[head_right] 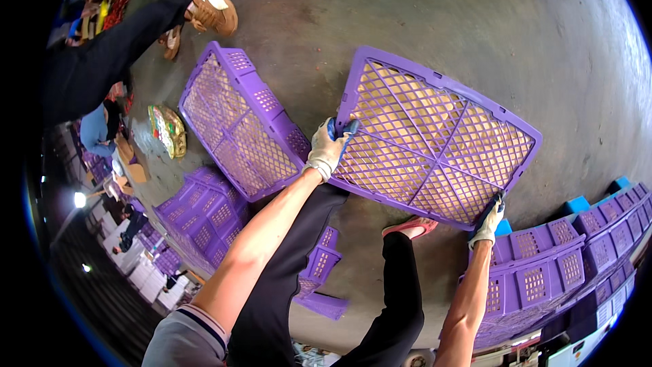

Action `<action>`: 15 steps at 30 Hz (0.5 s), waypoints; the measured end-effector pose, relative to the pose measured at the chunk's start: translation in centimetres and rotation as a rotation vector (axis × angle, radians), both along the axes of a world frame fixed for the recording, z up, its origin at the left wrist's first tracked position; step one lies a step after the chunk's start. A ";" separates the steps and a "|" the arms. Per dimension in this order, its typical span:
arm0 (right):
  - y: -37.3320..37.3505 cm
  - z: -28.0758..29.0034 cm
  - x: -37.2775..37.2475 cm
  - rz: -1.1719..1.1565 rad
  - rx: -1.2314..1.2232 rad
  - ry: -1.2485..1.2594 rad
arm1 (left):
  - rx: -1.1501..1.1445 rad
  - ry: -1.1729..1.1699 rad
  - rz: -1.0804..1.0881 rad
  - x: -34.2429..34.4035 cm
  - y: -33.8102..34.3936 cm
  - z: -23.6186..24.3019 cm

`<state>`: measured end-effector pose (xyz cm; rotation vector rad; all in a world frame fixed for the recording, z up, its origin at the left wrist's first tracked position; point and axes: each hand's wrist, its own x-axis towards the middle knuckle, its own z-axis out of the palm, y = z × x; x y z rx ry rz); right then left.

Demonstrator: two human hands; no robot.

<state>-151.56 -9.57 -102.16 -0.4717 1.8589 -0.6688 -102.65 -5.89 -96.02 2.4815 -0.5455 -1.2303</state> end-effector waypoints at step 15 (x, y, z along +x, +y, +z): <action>-12.1 21.1 8.2 0.917 0.012 0.431 | 0.017 -0.090 0.175 5.1 6.9 22.2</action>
